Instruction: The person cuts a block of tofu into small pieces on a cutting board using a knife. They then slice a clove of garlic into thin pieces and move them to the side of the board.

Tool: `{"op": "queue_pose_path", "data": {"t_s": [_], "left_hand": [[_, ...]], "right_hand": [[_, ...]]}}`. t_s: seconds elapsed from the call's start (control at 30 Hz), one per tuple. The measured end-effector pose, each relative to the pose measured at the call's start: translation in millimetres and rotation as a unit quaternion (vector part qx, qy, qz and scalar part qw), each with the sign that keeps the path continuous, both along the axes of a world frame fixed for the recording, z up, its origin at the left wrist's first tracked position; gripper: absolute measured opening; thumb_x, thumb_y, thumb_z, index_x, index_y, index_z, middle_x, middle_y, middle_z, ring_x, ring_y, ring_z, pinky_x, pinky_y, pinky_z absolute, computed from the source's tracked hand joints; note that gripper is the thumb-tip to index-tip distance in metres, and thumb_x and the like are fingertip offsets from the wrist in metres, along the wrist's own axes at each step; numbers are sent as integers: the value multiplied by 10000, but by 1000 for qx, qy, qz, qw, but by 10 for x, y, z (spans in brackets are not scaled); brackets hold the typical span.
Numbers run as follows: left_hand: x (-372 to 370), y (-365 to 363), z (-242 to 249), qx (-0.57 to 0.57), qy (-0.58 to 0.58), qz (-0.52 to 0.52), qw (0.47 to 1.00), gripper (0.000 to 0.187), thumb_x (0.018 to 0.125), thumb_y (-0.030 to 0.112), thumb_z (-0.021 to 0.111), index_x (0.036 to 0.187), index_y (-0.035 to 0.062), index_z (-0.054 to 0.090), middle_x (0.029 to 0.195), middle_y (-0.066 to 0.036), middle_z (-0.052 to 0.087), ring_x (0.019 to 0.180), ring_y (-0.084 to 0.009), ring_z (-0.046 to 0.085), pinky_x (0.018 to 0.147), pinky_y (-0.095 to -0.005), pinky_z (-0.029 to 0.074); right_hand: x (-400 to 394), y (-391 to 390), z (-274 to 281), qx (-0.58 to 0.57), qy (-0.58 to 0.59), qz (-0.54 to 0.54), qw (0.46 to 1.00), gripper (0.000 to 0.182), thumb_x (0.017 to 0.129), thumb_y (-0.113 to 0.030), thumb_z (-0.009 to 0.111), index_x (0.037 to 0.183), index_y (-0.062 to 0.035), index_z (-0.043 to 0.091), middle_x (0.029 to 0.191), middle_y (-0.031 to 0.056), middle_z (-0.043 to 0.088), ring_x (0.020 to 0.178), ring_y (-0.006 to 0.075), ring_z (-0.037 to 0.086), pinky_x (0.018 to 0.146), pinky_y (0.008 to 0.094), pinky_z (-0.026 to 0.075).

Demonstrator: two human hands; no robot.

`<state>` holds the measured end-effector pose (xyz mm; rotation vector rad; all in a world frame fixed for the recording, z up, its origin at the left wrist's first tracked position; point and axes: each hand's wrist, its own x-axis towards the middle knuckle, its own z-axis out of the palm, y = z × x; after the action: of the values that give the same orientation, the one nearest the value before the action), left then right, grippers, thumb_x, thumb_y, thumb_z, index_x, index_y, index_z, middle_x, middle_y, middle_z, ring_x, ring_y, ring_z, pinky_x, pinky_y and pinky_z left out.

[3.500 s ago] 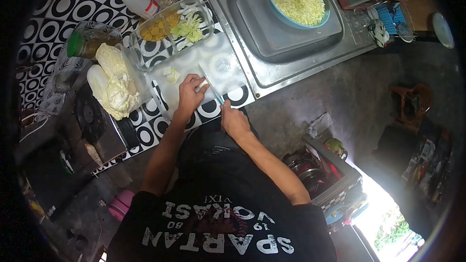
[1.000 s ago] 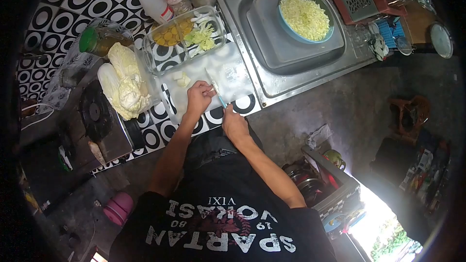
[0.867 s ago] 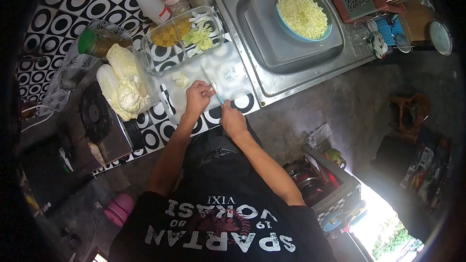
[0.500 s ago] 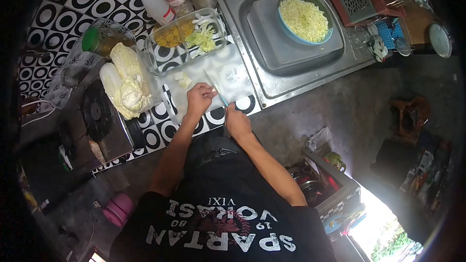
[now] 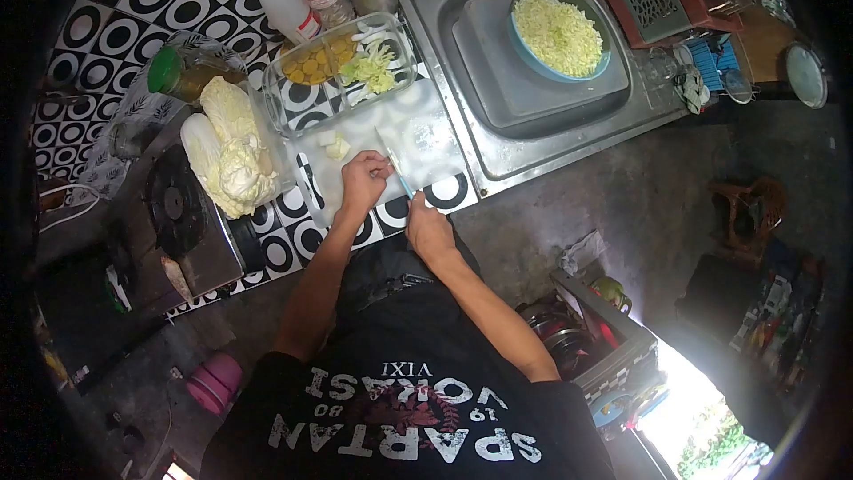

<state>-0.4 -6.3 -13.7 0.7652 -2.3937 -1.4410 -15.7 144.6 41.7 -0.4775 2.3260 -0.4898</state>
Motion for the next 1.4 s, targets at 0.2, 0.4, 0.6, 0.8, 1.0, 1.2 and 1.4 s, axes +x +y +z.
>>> {"op": "queue_pose_path", "data": {"t_s": [0.2,0.4,0.6,0.8,1.0,1.2,1.4], "left_hand": [[1,19,44,5,17,4,1000,126,686,10,728,809,-4,700,852,-116,641,686,-203,634,621,-271,508],[-12,70,150,-40,-54,31,997,190,678,37,741,861,9,700,809,-128,622,674,-234,612,615,-311,477],[13,42,126,-21,-35,36,999,155,685,59,742,827,9,704,785,-131,620,637,-234,593,601,-322,470],[23,-11,94,-44,-22,15,999,120,705,87,729,790,6,704,775,-127,621,607,-226,595,584,-310,477],[20,-28,60,-41,-23,10,999,101,711,83,719,775,6,702,773,-127,620,616,-228,605,590,-299,487],[39,-34,0,-23,0,9,1000,61,708,50,686,760,22,699,763,-151,606,609,-261,604,563,-328,490],[37,-30,24,-28,-17,5,999,92,699,44,717,773,-7,693,782,-127,620,617,-218,607,584,-291,489]], "right_hand": [[-50,-49,-134,-21,7,-2,1000,240,958,-232,369,974,5,400,747,313,601,775,490,596,692,558,471],[2,62,-71,-18,20,-5,1000,240,957,-239,374,969,-1,407,752,317,600,771,487,600,688,558,471],[-122,6,29,-2,-1,-1,1000,253,958,-241,359,976,4,422,784,311,608,820,492,592,739,567,453],[-160,-63,228,5,-18,11,1000,267,955,-223,356,1020,25,429,800,315,607,841,487,591,756,556,457],[-16,-62,166,-17,5,-13,1000,256,954,-230,382,959,24,418,738,341,582,773,516,575,711,565,452],[46,-64,-32,-8,7,-21,1000,253,956,-241,380,969,11,405,732,335,588,761,520,577,706,572,455],[54,-30,-119,-20,29,-17,999,260,958,-251,376,957,8,402,712,315,592,739,511,580,673,577,453]]}}
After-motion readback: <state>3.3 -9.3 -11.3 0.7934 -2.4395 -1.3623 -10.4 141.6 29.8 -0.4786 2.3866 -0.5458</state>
